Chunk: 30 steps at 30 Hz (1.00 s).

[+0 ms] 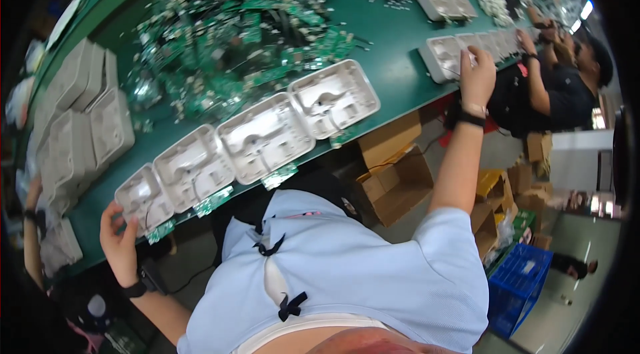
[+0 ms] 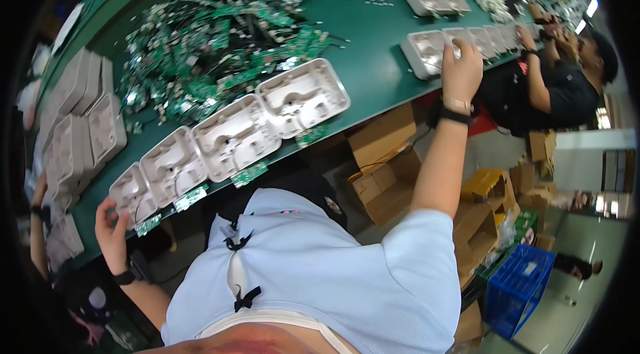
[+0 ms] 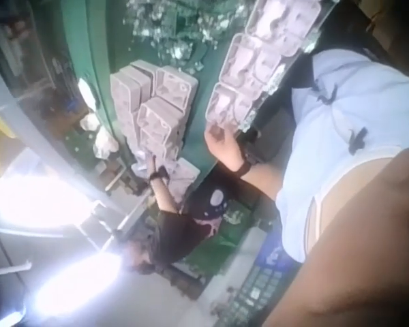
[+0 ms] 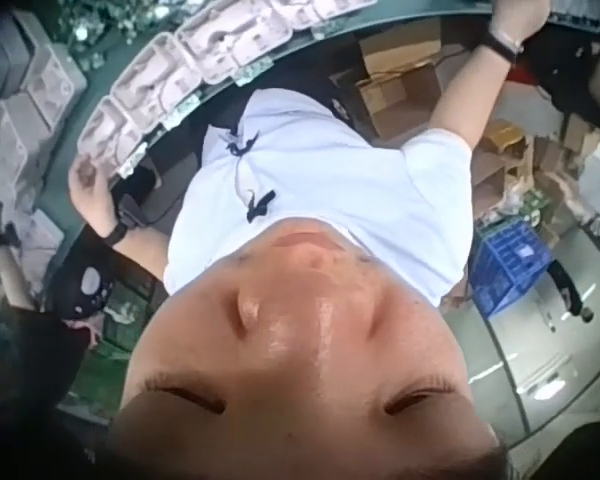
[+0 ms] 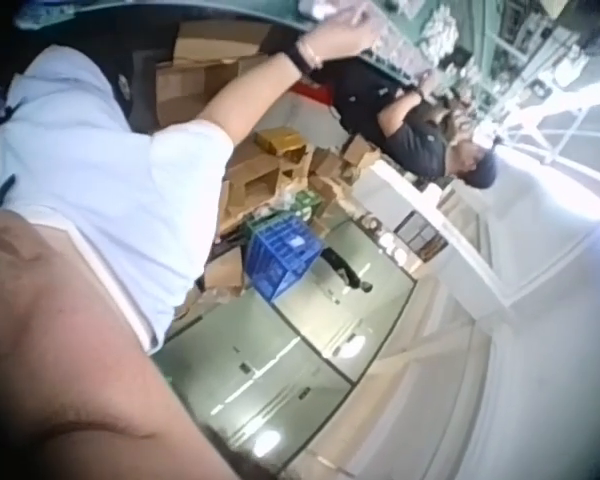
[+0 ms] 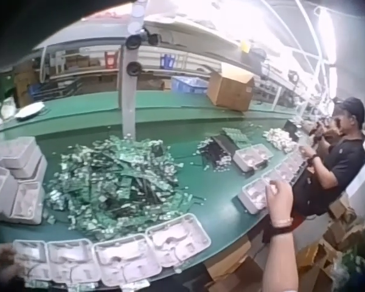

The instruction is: The person picks up a circuit board from a pile, threads its wire through a hole in a plastic housing, and presses the board into the housing. They repeat this process for several units, sliding them along the table before picking up a bundle of wires.

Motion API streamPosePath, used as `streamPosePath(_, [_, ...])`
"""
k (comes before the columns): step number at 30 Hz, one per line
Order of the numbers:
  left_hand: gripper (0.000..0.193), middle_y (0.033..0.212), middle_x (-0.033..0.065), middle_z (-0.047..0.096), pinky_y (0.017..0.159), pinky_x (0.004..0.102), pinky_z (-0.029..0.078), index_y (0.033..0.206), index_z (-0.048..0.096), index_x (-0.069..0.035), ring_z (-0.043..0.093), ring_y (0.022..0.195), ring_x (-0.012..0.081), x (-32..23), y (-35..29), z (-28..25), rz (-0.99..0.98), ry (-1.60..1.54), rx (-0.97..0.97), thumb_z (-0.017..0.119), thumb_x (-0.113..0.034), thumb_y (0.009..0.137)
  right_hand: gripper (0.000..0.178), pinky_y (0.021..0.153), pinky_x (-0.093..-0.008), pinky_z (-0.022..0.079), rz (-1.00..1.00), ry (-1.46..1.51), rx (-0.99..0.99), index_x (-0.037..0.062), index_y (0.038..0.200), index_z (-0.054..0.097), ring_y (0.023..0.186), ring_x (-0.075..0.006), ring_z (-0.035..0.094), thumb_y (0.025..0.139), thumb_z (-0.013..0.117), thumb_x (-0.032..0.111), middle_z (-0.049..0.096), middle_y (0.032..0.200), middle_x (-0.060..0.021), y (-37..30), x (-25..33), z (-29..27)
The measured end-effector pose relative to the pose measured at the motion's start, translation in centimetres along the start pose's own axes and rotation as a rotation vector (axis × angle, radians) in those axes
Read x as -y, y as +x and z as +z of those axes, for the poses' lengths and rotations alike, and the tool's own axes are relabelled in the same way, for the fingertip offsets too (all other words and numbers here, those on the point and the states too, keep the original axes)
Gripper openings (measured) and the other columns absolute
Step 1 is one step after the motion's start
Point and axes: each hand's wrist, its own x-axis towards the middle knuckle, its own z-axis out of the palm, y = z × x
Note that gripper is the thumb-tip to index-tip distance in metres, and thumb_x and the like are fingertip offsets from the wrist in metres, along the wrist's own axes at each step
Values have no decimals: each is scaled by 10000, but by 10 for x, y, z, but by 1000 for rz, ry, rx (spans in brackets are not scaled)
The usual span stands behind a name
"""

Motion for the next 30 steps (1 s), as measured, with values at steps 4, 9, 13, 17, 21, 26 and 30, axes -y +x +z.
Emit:
streamPosePath(4, [398, 1403, 54, 617, 898, 265, 502, 1284, 612, -38, 587, 1066, 125, -8, -3, 4, 19, -96, 22, 714, 39, 907, 252, 761, -355, 536, -151, 613, 293, -1, 1070, 753, 820, -262, 681, 909, 796, 187, 729, 948, -129, -62, 166, -63])
streamPosePath(9, [369, 1487, 114, 589, 953, 306, 537, 1227, 603, -21, 610, 1143, 172, -28, -2, 17, -26, -248, 111, 716, 66, 887, 225, 689, -386, 529, -430, 488, 431, 8, 962, 738, 777, -326, 667, 877, 814, 201, 691, 867, -146, -105, 237, -72])
streamPosePath(13, [368, 1502, 126, 573, 968, 322, 538, 1228, 598, -17, 613, 1146, 178, -41, -1, 24, 8, -268, 158, 710, 68, 888, 204, 668, -418, 528, -389, 295, 506, 26, 864, 721, 774, -347, 671, 874, 800, 214, 684, 832, -134, -117, 239, -65])
streamPosePath(17, [364, 1528, 142, 547, 983, 333, 538, 1239, 598, -14, 616, 1160, 183, -46, 2, 31, 27, -308, 243, 698, 68, 899, 210, 663, -437, 529, -299, 260, 484, 39, 810, 717, 771, -342, 679, 883, 779, 226, 691, 814, -117, -117, 228, -61])
streamPosePath(21, [347, 1556, 152, 510, 1021, 343, 532, 1242, 597, -10, 616, 1223, 202, -58, 8, 43, 41, -428, 374, 681, 71, 914, 215, 668, -441, 534, -260, 203, 410, 43, 805, 730, 771, -339, 684, 891, 763, 237, 694, 804, -115, -105, 206, -49])
streamPosePath(26, [328, 1561, 149, 478, 1085, 369, 515, 1241, 602, -10, 601, 1309, 234, -76, 6, 63, 25, -586, 549, 676, 73, 932, 250, 689, -449, 543, -202, 138, 353, 46, 819, 742, 802, -355, 698, 910, 746, 279, 711, 818, -131, -92, 177, -41])
streamPosePath(30, [317, 1550, 133, 469, 1102, 388, 515, 1235, 612, -12, 600, 1314, 233, -79, 2, 78, 64, -621, 599, 701, 60, 940, 287, 696, -473, 540, -167, 33, 371, 45, 857, 752, 814, -388, 703, 938, 727, 319, 723, 837, -155, -83, 161, -35])
